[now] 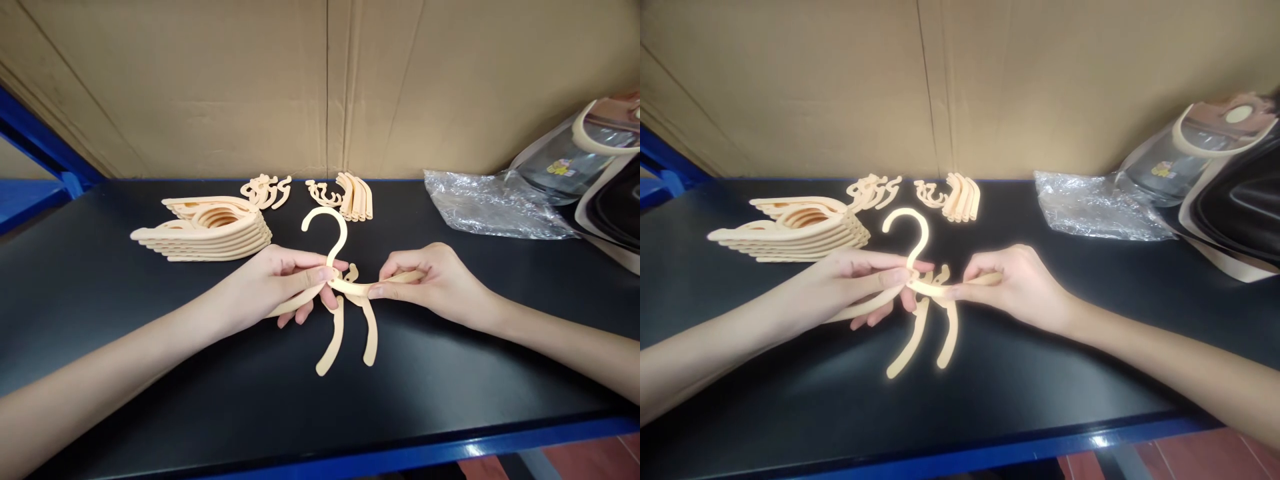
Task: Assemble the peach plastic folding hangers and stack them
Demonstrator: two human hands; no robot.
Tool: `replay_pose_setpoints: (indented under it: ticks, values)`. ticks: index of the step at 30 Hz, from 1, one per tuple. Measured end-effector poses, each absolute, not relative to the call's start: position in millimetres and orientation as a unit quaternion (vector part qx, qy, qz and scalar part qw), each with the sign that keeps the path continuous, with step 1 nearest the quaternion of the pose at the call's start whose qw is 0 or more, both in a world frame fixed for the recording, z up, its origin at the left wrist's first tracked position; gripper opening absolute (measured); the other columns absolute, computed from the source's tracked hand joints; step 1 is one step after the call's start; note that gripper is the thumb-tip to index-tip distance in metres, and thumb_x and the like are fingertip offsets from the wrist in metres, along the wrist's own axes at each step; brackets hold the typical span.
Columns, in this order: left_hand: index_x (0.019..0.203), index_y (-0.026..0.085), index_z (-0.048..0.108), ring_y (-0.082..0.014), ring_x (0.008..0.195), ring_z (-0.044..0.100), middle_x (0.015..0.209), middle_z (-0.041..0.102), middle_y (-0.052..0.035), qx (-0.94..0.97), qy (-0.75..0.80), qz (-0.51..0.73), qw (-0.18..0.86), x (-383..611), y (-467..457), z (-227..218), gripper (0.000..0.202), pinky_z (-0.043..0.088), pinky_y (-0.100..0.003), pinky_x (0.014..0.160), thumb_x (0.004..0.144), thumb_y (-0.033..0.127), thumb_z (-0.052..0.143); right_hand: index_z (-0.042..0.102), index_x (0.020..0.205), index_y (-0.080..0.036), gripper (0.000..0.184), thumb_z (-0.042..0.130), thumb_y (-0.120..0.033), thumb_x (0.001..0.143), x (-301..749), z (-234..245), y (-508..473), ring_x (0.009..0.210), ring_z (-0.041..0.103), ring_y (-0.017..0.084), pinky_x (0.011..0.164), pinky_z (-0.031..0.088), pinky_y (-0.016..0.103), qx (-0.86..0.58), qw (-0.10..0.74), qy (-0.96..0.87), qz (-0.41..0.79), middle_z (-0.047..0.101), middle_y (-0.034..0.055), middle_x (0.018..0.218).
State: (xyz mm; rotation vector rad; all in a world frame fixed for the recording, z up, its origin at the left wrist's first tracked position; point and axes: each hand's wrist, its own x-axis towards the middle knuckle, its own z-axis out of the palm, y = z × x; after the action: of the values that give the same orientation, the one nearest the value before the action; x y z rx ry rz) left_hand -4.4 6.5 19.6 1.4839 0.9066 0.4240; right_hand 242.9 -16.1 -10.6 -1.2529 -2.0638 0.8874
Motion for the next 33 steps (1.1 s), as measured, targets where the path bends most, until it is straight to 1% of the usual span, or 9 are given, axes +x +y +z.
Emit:
replay_pose_setpoints:
  ticks: [3, 7, 10, 15, 19, 23, 26, 29, 33]
  values:
    - [0.117, 0.016, 0.068, -0.0070, 0.046, 0.054, 0.076, 0.072, -0.0042, 0.600, 0.420, 0.182, 0.657, -3.8, 5.2, 20.6, 0.029, 0.042, -0.013, 0.037, 0.092, 0.027, 0.057, 0.066, 0.070, -0.018, 0.035, 0.067, -0.050, 0.083, 242.8, -8.7, -16.6, 0.044, 0.034, 0.005, 0.043, 0.026, 0.021, -0.438, 0.269, -0.820, 0.251, 0.047, -0.0076, 0.050]
    - [0.116, 0.016, 0.070, -0.0089, 0.046, 0.057, 0.060, 0.065, -0.0005, 0.583, 0.418, 0.176, 0.674, -4.1, 5.2, 21.8, 0.029, 0.049, -0.015, 0.042, 0.093, 0.027, 0.056, 0.067, 0.070, -0.018, 0.037, 0.062, -0.050, 0.088, 244.1, -7.8, -15.6, 0.045, 0.042, 0.006, 0.047, 0.031, 0.021, -0.401, 0.272, -0.868, 0.110, 0.050, -0.0061, 0.050]
    - [0.115, 0.018, 0.071, -0.0101, 0.048, 0.059, 0.054, 0.063, 0.0007, 0.589, 0.419, 0.168, 0.670, -5.6, 6.9, 21.3, 0.029, 0.051, -0.016, 0.045, 0.094, 0.030, 0.056, 0.067, 0.070, -0.018, 0.039, 0.060, -0.050, 0.090, 245.2, -8.2, -14.9, 0.046, 0.046, 0.007, 0.050, 0.034, 0.021, -0.391, 0.262, -0.881, 0.050, 0.051, -0.0051, 0.049]
    - [0.113, 0.019, 0.072, -0.0106, 0.048, 0.060, 0.057, 0.065, -0.0008, 0.586, 0.406, 0.160, 0.683, -8.2, 9.1, 19.5, 0.028, 0.051, -0.017, 0.045, 0.092, 0.033, 0.058, 0.067, 0.072, -0.018, 0.037, 0.058, -0.048, 0.092, 244.9, -9.5, -15.2, 0.045, 0.047, 0.008, 0.054, 0.037, 0.023, -0.379, 0.261, -0.888, 0.009, 0.055, -0.0044, 0.051]
    - [0.109, 0.018, 0.074, -0.0098, 0.048, 0.058, 0.058, 0.065, -0.0017, 0.569, 0.424, 0.159, 0.686, -8.0, 9.0, 21.7, 0.026, 0.050, -0.016, 0.044, 0.092, 0.029, 0.058, 0.066, 0.073, -0.018, 0.036, 0.057, -0.047, 0.092, 244.4, -10.4, -16.0, 0.044, 0.045, 0.008, 0.054, 0.037, 0.024, -0.378, 0.269, -0.885, -0.027, 0.055, -0.0046, 0.051]
    - [0.106, 0.019, 0.075, -0.0092, 0.047, 0.058, 0.058, 0.066, -0.0015, 0.569, 0.409, 0.159, 0.695, -7.0, 9.1, 23.8, 0.024, 0.050, -0.014, 0.044, 0.091, 0.028, 0.059, 0.065, 0.071, -0.019, 0.036, 0.058, -0.048, 0.092, 243.5, -10.8, -17.2, 0.043, 0.044, 0.008, 0.054, 0.036, 0.025, -0.379, 0.283, -0.879, -0.058, 0.053, -0.0048, 0.051]
    - [0.102, 0.017, 0.076, -0.0085, 0.049, 0.059, 0.059, 0.067, -0.0015, 0.573, 0.403, 0.156, 0.696, -6.7, 9.4, 23.9, 0.021, 0.050, -0.013, 0.045, 0.090, 0.026, 0.060, 0.064, 0.070, -0.019, 0.037, 0.057, -0.047, 0.093, 242.7, -10.3, -18.6, 0.044, 0.045, 0.008, 0.053, 0.035, 0.025, -0.372, 0.284, -0.880, -0.078, 0.055, -0.0042, 0.053]
    - [0.098, 0.015, 0.075, -0.0074, 0.048, 0.058, 0.059, 0.067, -0.0007, 0.589, 0.394, 0.161, 0.687, -7.5, 9.7, 22.4, 0.019, 0.049, -0.012, 0.045, 0.089, 0.025, 0.061, 0.064, 0.071, -0.018, 0.035, 0.057, -0.045, 0.093, 242.6, -10.2, -19.5, 0.045, 0.045, 0.008, 0.052, 0.034, 0.026, -0.361, 0.291, -0.882, -0.084, 0.056, -0.0041, 0.054]
    - [0.100, 0.016, 0.074, -0.0067, 0.048, 0.056, 0.057, 0.065, 0.0009, 0.624, 0.369, 0.180, 0.665, -9.4, 8.3, 17.1, 0.022, 0.051, -0.012, 0.048, 0.090, 0.030, 0.062, 0.065, 0.071, -0.018, 0.035, 0.059, -0.045, 0.092, 243.4, -10.6, -19.3, 0.045, 0.045, 0.008, 0.053, 0.035, 0.025, -0.366, 0.296, -0.880, -0.062, 0.056, -0.0041, 0.053]
